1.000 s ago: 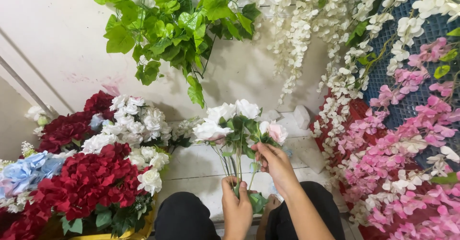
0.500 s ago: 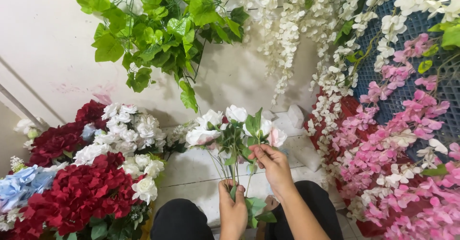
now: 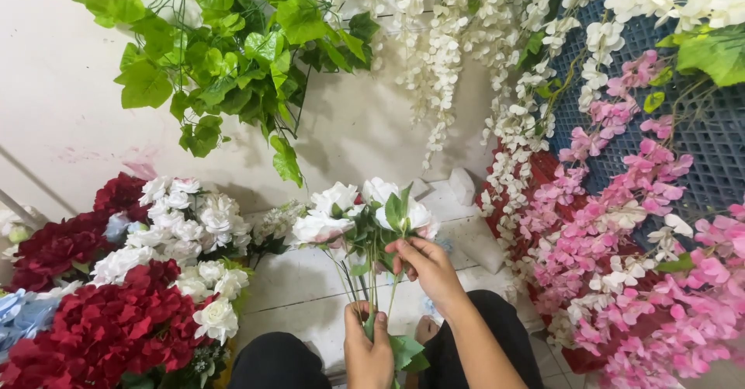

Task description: Arranging white artificial flowers by grouping stems and placing them into a larger floral arrangement.

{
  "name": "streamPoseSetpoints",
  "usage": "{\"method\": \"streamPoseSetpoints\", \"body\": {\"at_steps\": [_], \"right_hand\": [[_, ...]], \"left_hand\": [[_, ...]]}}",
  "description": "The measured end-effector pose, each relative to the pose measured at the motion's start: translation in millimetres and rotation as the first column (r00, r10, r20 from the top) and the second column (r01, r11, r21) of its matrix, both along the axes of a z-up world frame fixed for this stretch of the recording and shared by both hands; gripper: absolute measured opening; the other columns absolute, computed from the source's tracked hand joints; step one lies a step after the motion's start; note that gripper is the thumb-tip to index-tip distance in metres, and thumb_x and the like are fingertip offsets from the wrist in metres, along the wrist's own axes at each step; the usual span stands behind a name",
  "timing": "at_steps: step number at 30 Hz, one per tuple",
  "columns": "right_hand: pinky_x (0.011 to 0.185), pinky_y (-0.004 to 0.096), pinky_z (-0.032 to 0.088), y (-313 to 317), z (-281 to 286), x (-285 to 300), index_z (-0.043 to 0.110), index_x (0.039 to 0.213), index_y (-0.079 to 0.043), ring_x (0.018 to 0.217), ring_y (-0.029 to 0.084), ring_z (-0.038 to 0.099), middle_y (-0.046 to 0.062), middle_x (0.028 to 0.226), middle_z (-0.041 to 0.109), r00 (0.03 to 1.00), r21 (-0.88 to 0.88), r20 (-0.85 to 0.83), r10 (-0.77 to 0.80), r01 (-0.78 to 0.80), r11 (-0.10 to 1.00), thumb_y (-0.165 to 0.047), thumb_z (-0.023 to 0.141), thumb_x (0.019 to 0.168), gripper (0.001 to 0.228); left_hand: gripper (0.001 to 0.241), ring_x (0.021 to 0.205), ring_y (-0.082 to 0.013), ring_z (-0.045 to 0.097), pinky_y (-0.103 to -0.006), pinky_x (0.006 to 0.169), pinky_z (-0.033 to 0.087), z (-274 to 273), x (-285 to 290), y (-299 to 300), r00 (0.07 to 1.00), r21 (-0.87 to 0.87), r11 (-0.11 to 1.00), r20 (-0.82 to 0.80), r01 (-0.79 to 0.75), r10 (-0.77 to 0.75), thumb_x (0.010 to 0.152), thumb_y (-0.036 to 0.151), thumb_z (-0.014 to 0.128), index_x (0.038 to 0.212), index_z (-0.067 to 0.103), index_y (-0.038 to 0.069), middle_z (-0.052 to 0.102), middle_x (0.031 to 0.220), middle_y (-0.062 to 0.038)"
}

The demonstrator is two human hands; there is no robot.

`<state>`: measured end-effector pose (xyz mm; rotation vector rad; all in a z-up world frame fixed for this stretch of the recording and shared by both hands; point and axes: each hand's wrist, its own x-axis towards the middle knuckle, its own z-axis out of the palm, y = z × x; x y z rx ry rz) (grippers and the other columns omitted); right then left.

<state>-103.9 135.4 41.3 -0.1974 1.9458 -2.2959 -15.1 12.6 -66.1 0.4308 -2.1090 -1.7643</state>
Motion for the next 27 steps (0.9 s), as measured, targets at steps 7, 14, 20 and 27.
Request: {"method": "streamPoseSetpoints", "body": {"at_steps": [7, 14, 20, 27], "right_hand": [[0.061, 0.023, 0.041, 5, -8, -6, 0.079, 0.101, 0.005, 0.064, 0.012, 0.053, 0.011, 0.077, 0.075, 0.995, 0.066, -0.101, -0.008, 0.014, 0.998, -0.013, 0.062, 0.098, 0.025], [0.075, 0.027, 0.055, 5, -12, -1, 0.075, 0.099, 0.005, 0.073, 0.018, 0.071, 0.01, 0.076, 0.074, 0.957, 0.058, -0.278, -0.078, 0.098, 0.994, -0.009, 0.062, 0.098, 0.02], [0.071, 0.027, 0.056, -1, -9, 4, 0.074, 0.1, 0.005, 0.071, 0.016, 0.067, 0.009, 0.075, 0.073, 0.941, 0.066, -0.289, -0.179, 0.206, 0.976, -0.01, 0.062, 0.097, 0.019], [0.049, 0.02, 0.035, -4, 2, 5, 0.078, 0.111, 0.004, 0.052, 0.008, 0.046, 0.011, 0.073, 0.076, 0.981, 0.008, -0.157, -0.117, 0.12, 0.993, -0.013, 0.065, 0.096, 0.027]], "left_hand": [[0.021, 0.091, -0.0187, 0.07, -0.0356, 0.089, 0.054, 17, 4, 1, 0.993, -0.114, 0.993, 0.107, -0.037, 0.049, 0.094, 0.015, 0.061, 0.114, 0.057, 0.013, 0.068, 0.098, -0.004], [0.019, 0.081, -0.0167, 0.069, -0.0338, 0.081, 0.056, 28, 10, 9, 0.992, -0.084, 0.995, 0.12, 0.053, -0.043, 0.094, 0.014, 0.061, 0.112, 0.056, 0.016, 0.069, 0.094, -0.003], [0.021, 0.083, -0.016, 0.069, -0.0325, 0.082, 0.056, 33, 11, 13, 0.995, -0.03, 0.997, 0.067, 0.074, -0.072, 0.094, 0.012, 0.06, 0.115, 0.056, 0.013, 0.069, 0.094, -0.004], [0.014, 0.08, -0.0129, 0.055, -0.028, 0.076, 0.051, 12, 4, 7, 0.998, 0.206, 0.977, -0.047, 0.054, -0.045, 0.094, 0.005, 0.061, 0.108, 0.057, 0.005, 0.06, 0.093, -0.006]]}}
